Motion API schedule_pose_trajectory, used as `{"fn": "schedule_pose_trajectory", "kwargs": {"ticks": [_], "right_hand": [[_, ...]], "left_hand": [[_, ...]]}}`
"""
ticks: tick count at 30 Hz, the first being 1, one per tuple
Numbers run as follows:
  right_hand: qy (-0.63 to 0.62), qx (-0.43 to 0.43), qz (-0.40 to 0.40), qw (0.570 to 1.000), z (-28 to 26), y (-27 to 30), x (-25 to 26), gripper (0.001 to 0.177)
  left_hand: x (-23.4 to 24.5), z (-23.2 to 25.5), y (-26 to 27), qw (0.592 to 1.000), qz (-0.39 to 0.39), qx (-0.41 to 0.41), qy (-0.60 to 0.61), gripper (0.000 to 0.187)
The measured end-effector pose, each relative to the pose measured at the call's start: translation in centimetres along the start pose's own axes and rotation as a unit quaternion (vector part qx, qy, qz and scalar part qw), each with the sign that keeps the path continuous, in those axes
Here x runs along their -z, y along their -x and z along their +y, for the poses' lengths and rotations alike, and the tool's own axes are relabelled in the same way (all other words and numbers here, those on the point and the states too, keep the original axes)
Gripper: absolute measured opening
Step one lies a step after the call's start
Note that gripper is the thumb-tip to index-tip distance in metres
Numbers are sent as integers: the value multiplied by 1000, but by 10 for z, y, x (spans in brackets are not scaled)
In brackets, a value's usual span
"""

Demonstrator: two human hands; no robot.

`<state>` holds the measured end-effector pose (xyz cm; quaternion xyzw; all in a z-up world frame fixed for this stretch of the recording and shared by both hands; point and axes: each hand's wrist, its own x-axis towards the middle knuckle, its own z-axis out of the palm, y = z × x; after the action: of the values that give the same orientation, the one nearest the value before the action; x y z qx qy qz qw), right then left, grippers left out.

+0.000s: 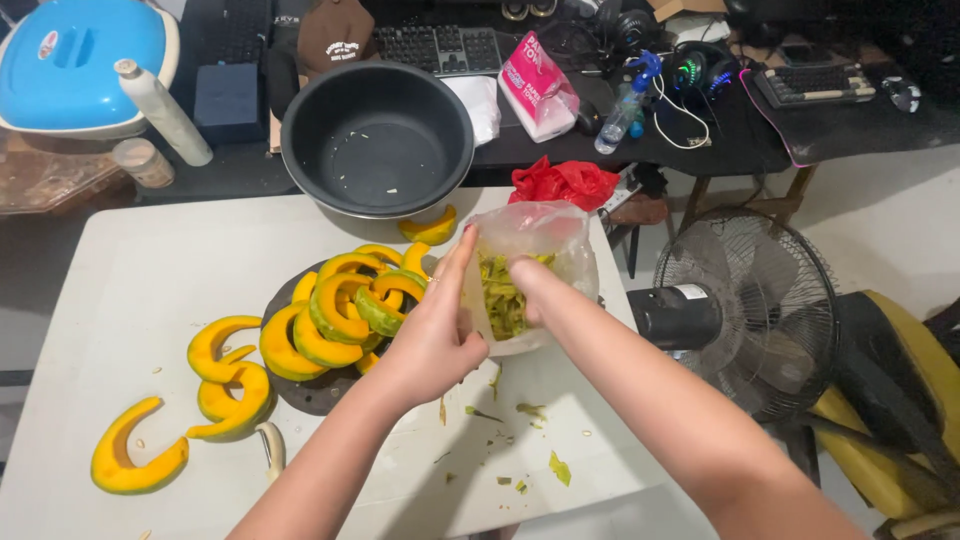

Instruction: The person peels multiple yellow squash pieces using a vegetable peeler, then gathers the peels and places them into a plastic bag. The person also cleans the work surface and a nearby bowl of stray peels.

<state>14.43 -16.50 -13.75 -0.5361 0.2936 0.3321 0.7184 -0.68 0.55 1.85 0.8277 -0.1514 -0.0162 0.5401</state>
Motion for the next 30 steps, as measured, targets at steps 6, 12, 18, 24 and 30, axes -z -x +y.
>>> {"fn": "schedule_pose_trajectory", "kwargs": {"ticks": [6, 12, 18, 24, 30], "right_hand": [[653, 173, 37, 737, -3, 2, 10, 41], [680, 324, 168, 635, -24, 92, -29, 36], [750, 426, 136, 488, -22, 39, 1, 39], [472, 472, -101, 738, -27, 103, 43, 33], [232, 547, 306, 744, 122, 1, 198, 26]], "left_hand": [[-1, -7, -8, 995, -10, 57, 80, 109], [-5, -15, -14, 997, 1, 39, 71, 108], [-7, -31, -20, 997, 28, -41, 67, 108], [4, -12, -21, 990, 6, 69, 127, 107], [13, -12, -28, 980, 28, 106, 168, 109]]}}
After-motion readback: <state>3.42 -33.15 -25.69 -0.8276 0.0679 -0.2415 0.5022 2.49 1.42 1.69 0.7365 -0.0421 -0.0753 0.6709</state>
